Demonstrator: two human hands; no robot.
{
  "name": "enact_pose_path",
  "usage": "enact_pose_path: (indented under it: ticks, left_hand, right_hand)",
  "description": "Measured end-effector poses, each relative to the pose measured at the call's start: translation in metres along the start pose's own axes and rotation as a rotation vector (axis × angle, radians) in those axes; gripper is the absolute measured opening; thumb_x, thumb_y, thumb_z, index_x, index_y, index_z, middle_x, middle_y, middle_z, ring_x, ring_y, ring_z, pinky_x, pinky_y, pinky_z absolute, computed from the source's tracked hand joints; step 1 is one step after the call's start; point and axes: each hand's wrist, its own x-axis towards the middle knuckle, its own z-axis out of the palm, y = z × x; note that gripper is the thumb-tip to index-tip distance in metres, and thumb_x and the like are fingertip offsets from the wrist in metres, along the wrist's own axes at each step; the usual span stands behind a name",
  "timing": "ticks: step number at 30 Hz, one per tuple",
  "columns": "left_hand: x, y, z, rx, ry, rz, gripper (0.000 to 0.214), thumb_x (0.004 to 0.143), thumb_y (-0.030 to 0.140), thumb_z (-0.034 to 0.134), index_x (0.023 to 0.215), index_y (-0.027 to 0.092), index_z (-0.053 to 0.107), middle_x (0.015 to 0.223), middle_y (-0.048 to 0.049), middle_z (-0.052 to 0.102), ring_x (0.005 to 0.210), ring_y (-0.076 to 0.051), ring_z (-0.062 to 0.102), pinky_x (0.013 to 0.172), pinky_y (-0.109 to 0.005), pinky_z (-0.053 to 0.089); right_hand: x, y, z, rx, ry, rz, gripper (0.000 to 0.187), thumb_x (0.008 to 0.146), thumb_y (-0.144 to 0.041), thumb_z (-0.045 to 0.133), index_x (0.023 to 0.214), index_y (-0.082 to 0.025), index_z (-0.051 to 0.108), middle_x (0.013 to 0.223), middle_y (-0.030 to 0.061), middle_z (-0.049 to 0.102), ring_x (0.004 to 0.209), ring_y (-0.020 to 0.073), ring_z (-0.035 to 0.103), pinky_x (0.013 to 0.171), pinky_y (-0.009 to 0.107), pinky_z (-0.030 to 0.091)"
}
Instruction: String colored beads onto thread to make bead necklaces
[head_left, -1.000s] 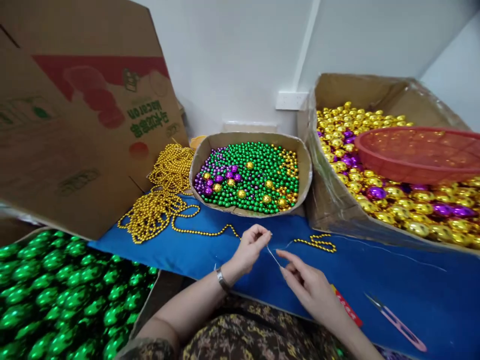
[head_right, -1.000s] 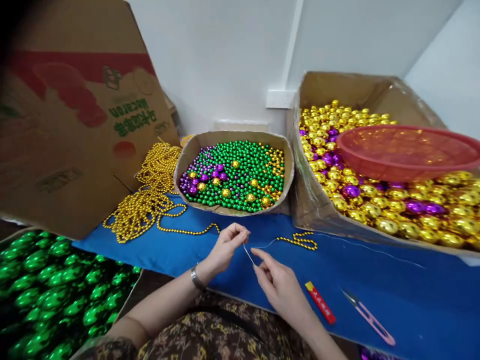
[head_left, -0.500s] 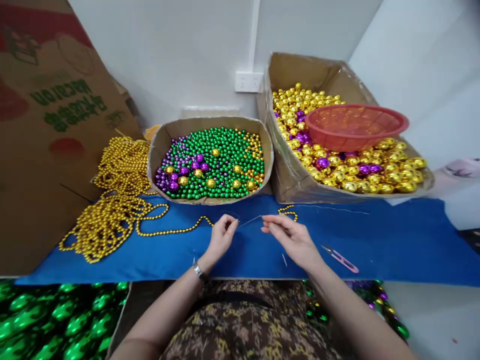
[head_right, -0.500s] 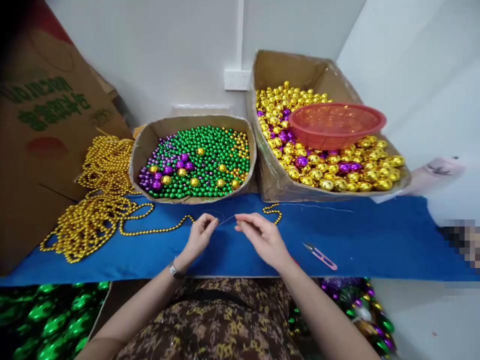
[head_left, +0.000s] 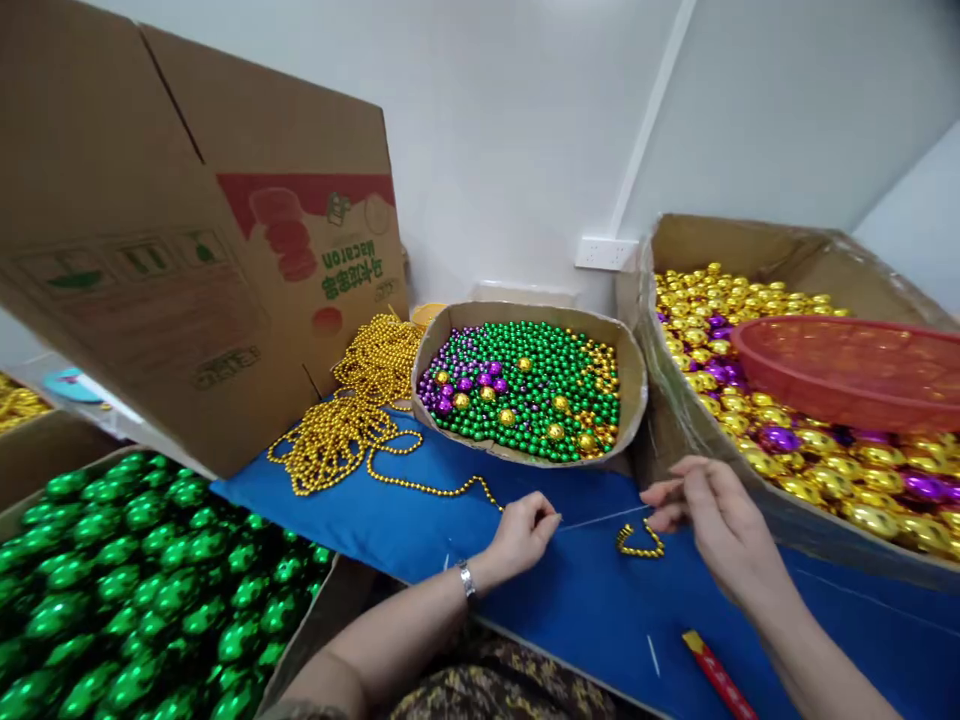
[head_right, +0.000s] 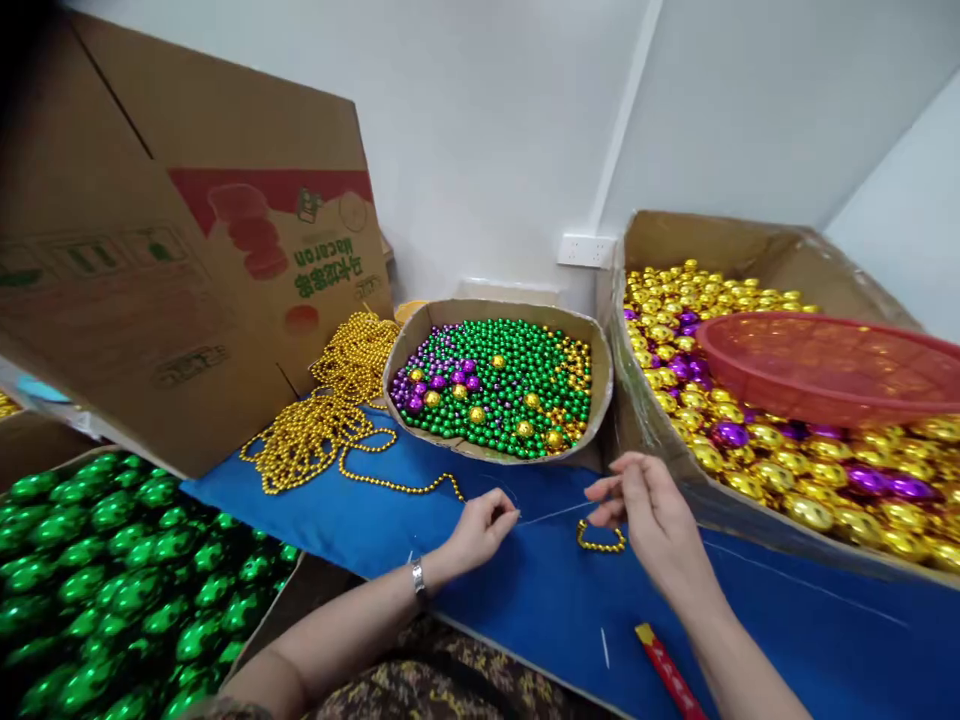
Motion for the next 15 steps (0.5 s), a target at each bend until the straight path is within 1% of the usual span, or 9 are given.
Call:
enact_pose_path:
  ticks: [2,3,5,7,9,12,15]
  left_hand:
    - [0.005,0.008,0.000,-0.070,-0.027,0.019,0.020,0.083,0.034,0.055,0.073,0.017,0.056,0.064,0.0013,0.056,0.059,-0.012,0.048,0.056,-0.024,0.034]
    - [0.008,0.015,0.000,-0.121,-0.036,0.030,0.022,0.083,0.036,0.056,0.071,0.017,0.056,0.063,0.0014,0.056,0.059,-0.012,0.048,0.057,-0.024,0.035]
    - [0.016,0.032,-0.002,-0.240,-0.083,0.033,0.025,0.081,0.039,0.058,0.071,0.017,0.055,0.061,0.0020,0.054,0.058,-0.011,0.047,0.056,-0.024,0.036]
    - [0.025,0.054,-0.004,-0.343,-0.113,0.041,0.028,0.081,0.042,0.060,0.071,0.017,0.054,0.060,0.0024,0.053,0.056,-0.011,0.047,0.055,-0.023,0.037]
    - [0.034,0.079,-0.008,-0.400,-0.131,0.081,0.027,0.079,0.041,0.063,0.071,0.017,0.055,0.061,0.0019,0.054,0.057,-0.011,0.049,0.055,-0.023,0.040]
    - [0.043,0.114,-0.014,-0.477,-0.144,0.135,0.025,0.078,0.038,0.066,0.071,0.017,0.055,0.066,0.0000,0.058,0.058,-0.010,0.053,0.056,-0.023,0.044]
    - [0.046,0.139,-0.015,-0.571,-0.156,0.140,0.023,0.080,0.035,0.066,0.073,0.017,0.054,0.079,-0.0039,0.066,0.056,-0.008,0.054,0.052,-0.022,0.044]
  right_hand:
    - [0.008,-0.017,-0.001,-0.048,-0.016,-0.021,0.039,0.091,-0.061,0.045,0.097,-0.022,0.049,0.060,-0.0049,0.055,0.042,0.0087,0.052,0.041,0.019,0.043]
    - [0.012,-0.028,-0.003,-0.089,-0.030,-0.060,0.039,0.091,-0.060,0.045,0.097,-0.022,0.051,0.056,-0.0069,0.049,0.039,0.0067,0.045,0.038,0.017,0.037]
    - [0.021,-0.054,-0.009,-0.138,-0.095,-0.149,0.035,0.094,-0.054,0.045,0.100,-0.020,0.054,0.055,-0.0081,0.044,0.040,0.0051,0.041,0.038,0.016,0.033]
    - [0.030,-0.083,-0.016,-0.213,-0.128,-0.274,0.031,0.095,-0.046,0.048,0.096,-0.018,0.058,0.059,-0.0066,0.048,0.046,0.0039,0.046,0.044,0.015,0.038]
    - [0.038,-0.112,-0.022,-0.257,-0.146,-0.346,0.030,0.096,-0.043,0.049,0.092,-0.015,0.060,0.066,-0.0044,0.055,0.053,0.0031,0.053,0.051,0.015,0.043]
    - [0.046,-0.152,-0.026,-0.252,-0.143,-0.401,0.028,0.095,-0.041,0.050,0.095,-0.014,0.059,0.069,-0.0058,0.056,0.056,0.0012,0.056,0.053,0.012,0.044]
    - [0.049,-0.181,-0.022,-0.275,-0.112,-0.433,0.027,0.099,-0.034,0.041,0.101,-0.012,0.057,0.069,-0.0078,0.055,0.059,0.0003,0.061,0.058,0.011,0.045]
